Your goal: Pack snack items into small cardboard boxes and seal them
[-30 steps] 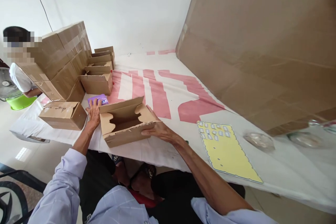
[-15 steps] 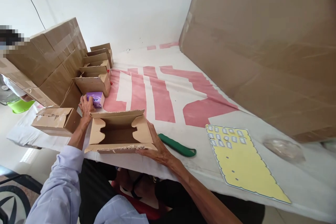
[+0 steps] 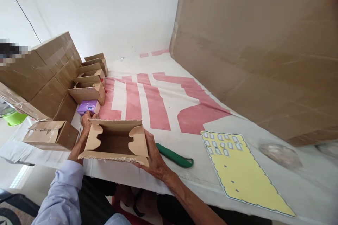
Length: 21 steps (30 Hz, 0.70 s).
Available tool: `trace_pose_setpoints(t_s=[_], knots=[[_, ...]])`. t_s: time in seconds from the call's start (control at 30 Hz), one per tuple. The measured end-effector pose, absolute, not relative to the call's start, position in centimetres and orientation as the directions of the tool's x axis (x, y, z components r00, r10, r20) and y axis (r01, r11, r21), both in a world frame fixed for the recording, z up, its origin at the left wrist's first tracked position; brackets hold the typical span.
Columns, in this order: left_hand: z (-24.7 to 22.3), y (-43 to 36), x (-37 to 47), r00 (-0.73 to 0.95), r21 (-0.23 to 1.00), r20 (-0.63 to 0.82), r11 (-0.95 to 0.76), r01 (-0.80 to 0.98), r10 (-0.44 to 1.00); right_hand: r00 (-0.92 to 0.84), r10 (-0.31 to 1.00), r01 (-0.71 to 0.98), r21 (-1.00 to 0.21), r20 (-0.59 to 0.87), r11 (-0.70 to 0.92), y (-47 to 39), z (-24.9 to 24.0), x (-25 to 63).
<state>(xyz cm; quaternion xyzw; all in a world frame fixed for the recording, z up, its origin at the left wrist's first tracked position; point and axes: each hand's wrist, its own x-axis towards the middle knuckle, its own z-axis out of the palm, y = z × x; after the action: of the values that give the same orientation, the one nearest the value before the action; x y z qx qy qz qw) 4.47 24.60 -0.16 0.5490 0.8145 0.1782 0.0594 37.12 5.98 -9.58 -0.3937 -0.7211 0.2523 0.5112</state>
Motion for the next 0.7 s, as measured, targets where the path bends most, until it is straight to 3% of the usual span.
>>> trace_pose_setpoints(t_s=[0.33, 0.7], knots=[[-0.8, 28.1, 5.1, -0.402, 0.4, 0.148, 0.317, 0.86, 0.904, -0.165, 0.811, 0.327, -0.745, 0.561, 0.582, 5.9, -9.0, 37.1], [-1.6, 34.3, 5.5, -0.249, 0.514, 0.156, 0.136, 0.847, 0.956, -0.132, 0.842, 0.283, -0.795, 0.523, 0.537, 5.8, -9.0, 37.0]])
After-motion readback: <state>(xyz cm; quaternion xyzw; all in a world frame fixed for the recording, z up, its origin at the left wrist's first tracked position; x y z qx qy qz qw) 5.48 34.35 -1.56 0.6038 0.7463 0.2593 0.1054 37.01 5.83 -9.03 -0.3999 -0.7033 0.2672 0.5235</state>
